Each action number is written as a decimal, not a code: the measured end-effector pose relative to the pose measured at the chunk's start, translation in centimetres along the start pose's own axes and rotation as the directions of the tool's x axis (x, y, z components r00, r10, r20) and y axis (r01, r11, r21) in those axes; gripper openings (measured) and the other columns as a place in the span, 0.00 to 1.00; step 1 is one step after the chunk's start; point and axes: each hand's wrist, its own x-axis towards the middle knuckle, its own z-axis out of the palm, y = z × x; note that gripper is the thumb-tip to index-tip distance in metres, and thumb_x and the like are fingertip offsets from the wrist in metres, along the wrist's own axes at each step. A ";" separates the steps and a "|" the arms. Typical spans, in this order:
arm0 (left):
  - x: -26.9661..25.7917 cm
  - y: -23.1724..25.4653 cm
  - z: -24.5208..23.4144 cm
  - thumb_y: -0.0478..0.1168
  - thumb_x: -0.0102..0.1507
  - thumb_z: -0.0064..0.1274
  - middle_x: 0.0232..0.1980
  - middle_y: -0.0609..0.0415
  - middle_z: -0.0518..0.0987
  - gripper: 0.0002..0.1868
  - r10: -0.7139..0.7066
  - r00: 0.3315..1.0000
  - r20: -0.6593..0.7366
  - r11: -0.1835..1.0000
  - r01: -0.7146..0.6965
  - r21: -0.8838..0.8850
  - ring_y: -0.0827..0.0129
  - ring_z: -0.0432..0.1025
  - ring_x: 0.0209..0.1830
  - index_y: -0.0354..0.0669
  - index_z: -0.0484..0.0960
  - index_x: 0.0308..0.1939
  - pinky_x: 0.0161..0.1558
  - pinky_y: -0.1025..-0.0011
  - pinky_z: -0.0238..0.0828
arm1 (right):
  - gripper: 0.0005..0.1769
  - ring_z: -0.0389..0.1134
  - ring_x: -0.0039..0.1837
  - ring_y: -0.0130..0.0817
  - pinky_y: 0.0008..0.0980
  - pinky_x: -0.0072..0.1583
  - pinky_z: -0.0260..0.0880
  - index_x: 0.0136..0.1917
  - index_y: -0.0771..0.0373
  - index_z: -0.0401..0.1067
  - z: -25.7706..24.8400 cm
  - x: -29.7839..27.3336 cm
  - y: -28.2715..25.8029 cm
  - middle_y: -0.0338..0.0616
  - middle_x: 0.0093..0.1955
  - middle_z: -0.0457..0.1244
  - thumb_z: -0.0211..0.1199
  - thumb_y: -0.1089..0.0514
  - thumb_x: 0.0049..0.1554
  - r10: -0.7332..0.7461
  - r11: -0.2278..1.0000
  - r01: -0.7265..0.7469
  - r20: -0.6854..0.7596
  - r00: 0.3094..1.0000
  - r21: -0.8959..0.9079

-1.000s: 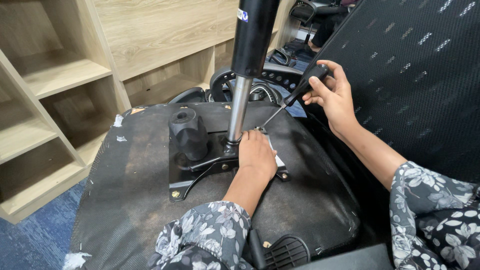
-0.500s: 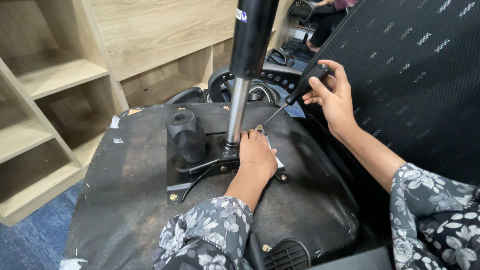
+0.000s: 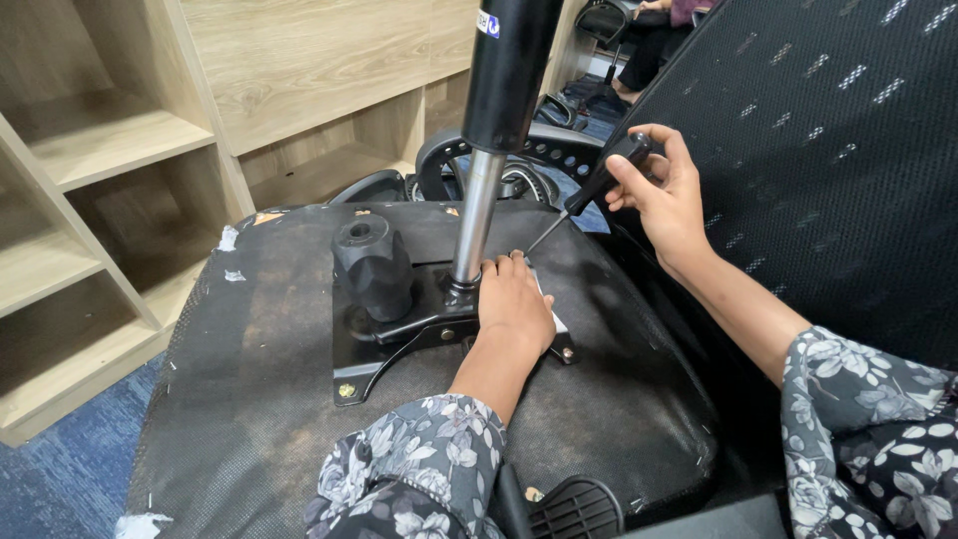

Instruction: The person uses a screwdriver to tighten screws on the metal base of an office chair, securing the gas lift cylinder to the seat. The person then moves to tighten a screw on the gas lift cylinder itself.

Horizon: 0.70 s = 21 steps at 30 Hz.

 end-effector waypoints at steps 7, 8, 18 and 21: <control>-0.4 -0.1 -0.9 0.57 0.73 0.30 0.73 0.45 0.65 0.35 0.032 0.996 0.077 0.999 -0.033 0.014 0.53 0.53 0.75 0.30 0.64 0.72 0.72 0.53 0.43 | 0.22 0.70 0.42 0.26 0.25 0.45 0.76 0.71 0.57 0.60 0.8 -0.1 -0.5 0.41 0.47 0.63 0.59 0.55 0.66 0.122 0.992 -0.122 -0.002 0.993 -0.025; -0.4 -0.2 -1.0 0.56 0.73 0.30 0.73 0.44 0.66 0.35 0.032 0.996 0.083 0.999 -0.034 0.016 0.53 0.53 0.75 0.30 0.64 0.72 0.72 0.53 0.43 | 0.22 0.71 0.43 0.26 0.25 0.46 0.77 0.71 0.56 0.59 0.6 0.1 -0.6 0.40 0.49 0.63 0.57 0.54 0.66 0.150 0.988 -0.151 0.025 0.988 0.030; -0.3 -0.2 -0.5 0.57 0.72 0.29 0.74 0.45 0.64 0.35 0.041 0.998 0.052 0.999 -0.042 0.025 0.52 0.53 0.75 0.31 0.63 0.72 0.72 0.52 0.42 | 0.21 0.67 0.41 0.31 0.31 0.43 0.71 0.69 0.58 0.61 -0.1 0.2 0.3 0.45 0.48 0.61 0.61 0.52 0.67 0.200 0.979 -0.200 0.000 0.980 -0.038; -0.2 -0.1 -0.5 0.56 0.72 0.30 0.74 0.46 0.65 0.35 0.037 0.998 0.054 0.999 -0.039 0.022 0.52 0.53 0.75 0.31 0.63 0.72 0.71 0.52 0.43 | 0.22 0.69 0.41 0.28 0.29 0.45 0.75 0.69 0.54 0.59 0.0 0.4 0.2 0.41 0.48 0.61 0.59 0.51 0.65 0.229 0.968 -0.234 0.060 0.972 0.095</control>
